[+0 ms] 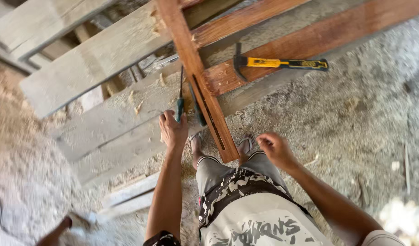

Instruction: The person uses a chisel and hammer to carve a groove into a wooden frame. They repeatedly strike the chisel to remove wood shavings and then clear the groove by hand.

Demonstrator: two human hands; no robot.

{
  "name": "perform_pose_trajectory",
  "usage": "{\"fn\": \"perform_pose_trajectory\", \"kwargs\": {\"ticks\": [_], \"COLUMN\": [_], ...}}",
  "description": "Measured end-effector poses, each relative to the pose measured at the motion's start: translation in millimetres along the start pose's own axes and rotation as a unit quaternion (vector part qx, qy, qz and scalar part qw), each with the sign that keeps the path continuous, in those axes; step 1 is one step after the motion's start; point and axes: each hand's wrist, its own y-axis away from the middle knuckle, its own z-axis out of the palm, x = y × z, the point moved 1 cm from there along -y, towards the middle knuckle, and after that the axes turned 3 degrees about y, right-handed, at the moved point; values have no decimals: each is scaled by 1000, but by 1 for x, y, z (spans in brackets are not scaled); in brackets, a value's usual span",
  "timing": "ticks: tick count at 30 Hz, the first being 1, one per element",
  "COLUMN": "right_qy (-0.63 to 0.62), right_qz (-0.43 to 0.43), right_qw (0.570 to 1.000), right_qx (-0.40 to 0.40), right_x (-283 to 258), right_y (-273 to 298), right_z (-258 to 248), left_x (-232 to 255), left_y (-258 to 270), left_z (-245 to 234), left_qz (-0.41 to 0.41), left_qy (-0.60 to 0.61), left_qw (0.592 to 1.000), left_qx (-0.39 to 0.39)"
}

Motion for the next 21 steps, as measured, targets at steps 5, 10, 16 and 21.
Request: {"fn": "perform_pose_trajectory", "kwargs": {"ticks": [5,10,16,21], "right_qy": [-11,-88,-186,-213], "right_qz": [71,168,65,172], "right_qw": [997,976,979,962], "right_qx": [18,105,53,-15], "right_x": [-23,-84,-167,-188], "right_y": [35,38,33,57], "right_z": [58,115,155,151], "left_x": [-21,-42,-39,-5], "left_y": [-52,-59,-3,57], "left_z": [31,10,-79,-88], "left_qz": [-6,-124,-125,-122], "left_qy": [-20,165,480,458], "left_qw": [985,928,708,624], "left_qx": [-171,-310,-503,-622]}}
